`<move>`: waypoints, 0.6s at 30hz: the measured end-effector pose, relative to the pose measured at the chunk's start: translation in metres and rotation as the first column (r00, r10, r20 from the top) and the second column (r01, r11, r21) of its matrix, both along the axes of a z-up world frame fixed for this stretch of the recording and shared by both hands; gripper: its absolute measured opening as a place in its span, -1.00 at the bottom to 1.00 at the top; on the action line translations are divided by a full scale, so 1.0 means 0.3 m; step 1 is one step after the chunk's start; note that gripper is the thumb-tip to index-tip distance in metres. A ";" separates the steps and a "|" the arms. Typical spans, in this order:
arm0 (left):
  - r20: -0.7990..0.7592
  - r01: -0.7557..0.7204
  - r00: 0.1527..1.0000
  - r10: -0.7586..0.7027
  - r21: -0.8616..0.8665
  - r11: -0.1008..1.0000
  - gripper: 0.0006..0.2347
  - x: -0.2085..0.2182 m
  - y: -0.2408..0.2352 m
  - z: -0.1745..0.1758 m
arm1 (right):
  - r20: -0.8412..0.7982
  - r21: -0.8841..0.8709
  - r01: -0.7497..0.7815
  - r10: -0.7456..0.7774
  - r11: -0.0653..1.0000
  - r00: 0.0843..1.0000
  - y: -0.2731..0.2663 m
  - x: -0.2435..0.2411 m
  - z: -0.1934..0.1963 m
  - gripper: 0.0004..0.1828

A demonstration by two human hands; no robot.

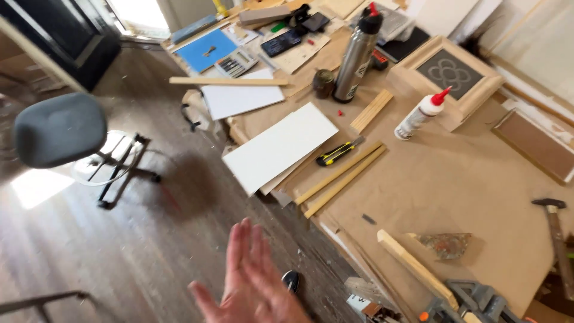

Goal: The person is assembling a wooden frame by applying glue to wood strips and securing them in a corner clamp, occasionally trimming pieces with a utility knife.

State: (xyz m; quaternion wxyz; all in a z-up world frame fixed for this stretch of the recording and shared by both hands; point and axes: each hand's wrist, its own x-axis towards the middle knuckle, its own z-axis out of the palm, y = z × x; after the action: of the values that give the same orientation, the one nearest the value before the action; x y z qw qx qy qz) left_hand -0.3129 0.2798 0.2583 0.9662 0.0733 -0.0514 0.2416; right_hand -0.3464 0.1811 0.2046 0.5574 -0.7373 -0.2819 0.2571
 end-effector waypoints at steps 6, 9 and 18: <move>-0.068 0.063 0.997 -0.044 0.311 0.948 -0.12 -0.058 0.045 0.017 | -0.425 -0.234 0.080 -0.176 0.969 0.888 0.032 0.015 0.261 -0.01; 0.039 0.134 0.989 -0.141 0.140 0.981 -0.14 -0.100 0.019 -0.015 | -0.267 -0.433 0.088 -0.221 0.897 0.938 -0.093 -0.107 0.129 0.00; -0.113 0.165 0.984 -0.140 0.260 0.951 -0.30 -0.219 -0.043 0.027 | 0.851 -0.421 0.375 0.217 0.826 0.478 -0.064 -0.202 0.132 0.13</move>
State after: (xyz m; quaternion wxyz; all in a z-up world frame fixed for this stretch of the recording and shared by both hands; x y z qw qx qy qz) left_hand -0.3786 0.2668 0.2664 0.9645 0.2105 -0.0442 0.1533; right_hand -0.4071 0.1619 0.2441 0.1056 -0.9030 -0.4010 -0.1123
